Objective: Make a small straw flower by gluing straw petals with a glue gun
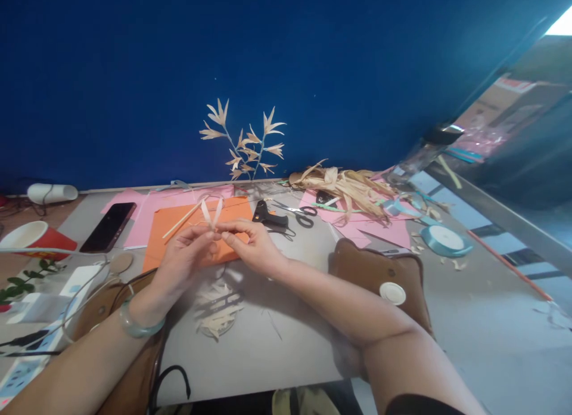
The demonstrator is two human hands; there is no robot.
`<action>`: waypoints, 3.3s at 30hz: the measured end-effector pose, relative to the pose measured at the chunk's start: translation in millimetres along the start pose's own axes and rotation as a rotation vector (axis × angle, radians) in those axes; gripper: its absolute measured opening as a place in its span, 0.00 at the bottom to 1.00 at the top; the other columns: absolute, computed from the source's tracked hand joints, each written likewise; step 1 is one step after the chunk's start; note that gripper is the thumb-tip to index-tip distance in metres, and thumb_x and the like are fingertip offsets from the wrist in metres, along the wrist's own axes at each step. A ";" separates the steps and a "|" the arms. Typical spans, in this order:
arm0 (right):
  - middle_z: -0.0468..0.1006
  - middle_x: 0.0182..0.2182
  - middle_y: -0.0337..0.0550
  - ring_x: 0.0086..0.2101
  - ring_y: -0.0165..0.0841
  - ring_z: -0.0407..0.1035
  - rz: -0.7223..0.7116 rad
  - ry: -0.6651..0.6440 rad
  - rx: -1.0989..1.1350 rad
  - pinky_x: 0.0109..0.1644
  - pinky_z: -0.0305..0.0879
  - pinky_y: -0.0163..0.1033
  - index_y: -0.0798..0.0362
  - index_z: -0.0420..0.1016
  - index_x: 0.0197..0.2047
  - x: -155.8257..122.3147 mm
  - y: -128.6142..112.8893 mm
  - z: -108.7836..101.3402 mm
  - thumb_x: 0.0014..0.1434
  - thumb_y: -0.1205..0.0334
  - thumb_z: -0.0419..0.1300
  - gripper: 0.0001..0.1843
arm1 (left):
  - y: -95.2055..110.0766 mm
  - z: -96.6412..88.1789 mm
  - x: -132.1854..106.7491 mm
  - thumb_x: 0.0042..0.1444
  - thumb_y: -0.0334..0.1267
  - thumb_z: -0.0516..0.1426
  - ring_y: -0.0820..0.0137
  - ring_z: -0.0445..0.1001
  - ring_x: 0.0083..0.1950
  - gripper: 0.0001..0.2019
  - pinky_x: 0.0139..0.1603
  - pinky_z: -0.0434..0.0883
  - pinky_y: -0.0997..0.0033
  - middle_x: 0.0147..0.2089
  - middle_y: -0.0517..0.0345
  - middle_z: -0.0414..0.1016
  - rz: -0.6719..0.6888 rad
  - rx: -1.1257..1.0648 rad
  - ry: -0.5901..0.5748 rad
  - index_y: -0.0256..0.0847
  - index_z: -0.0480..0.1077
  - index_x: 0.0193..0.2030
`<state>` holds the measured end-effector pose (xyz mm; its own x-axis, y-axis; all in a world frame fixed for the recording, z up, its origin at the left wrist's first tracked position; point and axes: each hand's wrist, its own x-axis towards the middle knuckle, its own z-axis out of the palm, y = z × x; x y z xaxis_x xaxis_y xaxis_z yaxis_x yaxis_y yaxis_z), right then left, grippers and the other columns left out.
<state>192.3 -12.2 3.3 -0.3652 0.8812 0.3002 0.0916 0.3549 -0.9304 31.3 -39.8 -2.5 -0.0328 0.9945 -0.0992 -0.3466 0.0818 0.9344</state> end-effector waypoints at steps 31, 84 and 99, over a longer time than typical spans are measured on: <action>0.80 0.45 0.42 0.47 0.35 0.71 0.240 -0.027 0.327 0.57 0.63 0.43 0.49 0.81 0.42 -3.1 1.3 7.8 0.52 0.67 0.57 0.16 | 4.5 -1.3 -3.1 0.49 0.39 0.64 0.75 0.71 0.23 0.09 0.27 0.70 0.77 0.21 0.60 0.74 0.084 0.230 0.049 0.35 0.73 0.30; 0.78 0.36 0.38 0.37 0.30 0.68 0.416 -0.057 0.549 0.50 0.61 0.38 0.51 0.79 0.37 0.6 5.3 9.9 0.44 0.70 0.58 0.16 | 4.5 -4.1 -1.5 0.49 0.41 0.63 0.75 0.70 0.22 0.10 0.26 0.69 0.77 0.21 0.60 0.73 0.045 0.304 0.022 0.35 0.71 0.29; 0.77 0.36 0.37 0.37 0.29 0.68 0.418 -0.056 0.530 0.50 0.61 0.38 0.51 0.78 0.38 -0.7 2.8 11.7 0.44 0.71 0.57 0.16 | 5.8 -3.6 -0.2 0.49 0.41 0.63 0.75 0.69 0.22 0.10 0.27 0.68 0.76 0.20 0.60 0.72 0.036 0.279 0.002 0.35 0.71 0.28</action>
<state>182.0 -15.5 -2.0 -0.4467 0.8884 -0.1057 -0.2254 -0.2260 -0.9477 25.9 -39.8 1.7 -0.0422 0.9970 -0.0650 -0.0735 0.0618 0.9954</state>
